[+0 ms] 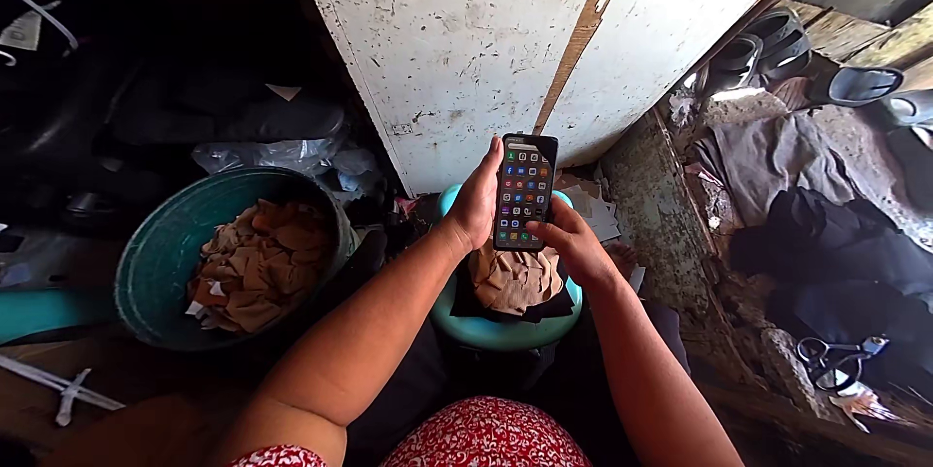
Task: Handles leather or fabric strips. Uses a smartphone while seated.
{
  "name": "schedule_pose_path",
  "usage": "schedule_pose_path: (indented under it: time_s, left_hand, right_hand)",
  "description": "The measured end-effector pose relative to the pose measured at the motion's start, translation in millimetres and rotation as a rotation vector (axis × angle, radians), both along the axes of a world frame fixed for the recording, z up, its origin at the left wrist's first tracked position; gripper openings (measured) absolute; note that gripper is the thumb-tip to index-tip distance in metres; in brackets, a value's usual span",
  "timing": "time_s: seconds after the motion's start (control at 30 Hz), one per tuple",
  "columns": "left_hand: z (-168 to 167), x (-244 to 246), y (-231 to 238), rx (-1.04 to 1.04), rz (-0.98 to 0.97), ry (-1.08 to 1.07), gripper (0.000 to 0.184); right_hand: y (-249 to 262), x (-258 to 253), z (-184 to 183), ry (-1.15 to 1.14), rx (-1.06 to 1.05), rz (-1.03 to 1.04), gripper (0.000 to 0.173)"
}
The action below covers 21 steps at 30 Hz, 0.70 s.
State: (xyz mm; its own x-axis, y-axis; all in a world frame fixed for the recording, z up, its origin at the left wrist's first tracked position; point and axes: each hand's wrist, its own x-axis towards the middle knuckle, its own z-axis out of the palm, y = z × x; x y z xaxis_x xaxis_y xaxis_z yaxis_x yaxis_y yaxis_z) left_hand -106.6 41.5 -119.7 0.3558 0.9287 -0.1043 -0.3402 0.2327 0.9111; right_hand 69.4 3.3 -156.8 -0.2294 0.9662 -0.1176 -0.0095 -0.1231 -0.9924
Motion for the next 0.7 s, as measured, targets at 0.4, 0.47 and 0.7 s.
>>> schedule_pose_path:
  time_s: [0.4,0.47,0.7]
  left_hand:
    - [-0.6,5.2,-3.8,0.023,-0.032,0.013,0.071]
    - [-1.5,5.8,-3.3,0.022,-0.022,0.02,0.07]
    - [-5.0,8.1,-6.7,0.023,-0.009,0.019,0.068]
  right_hand:
    - [0.9,0.5,-1.6,-0.04,0.008,-0.067,0.039]
    - [1.4,0.7,-2.3,-0.03,-0.005,-0.078,0.035]
    - [0.3,-4.3,-2.5,-0.071,-0.006,-0.117,0.04]
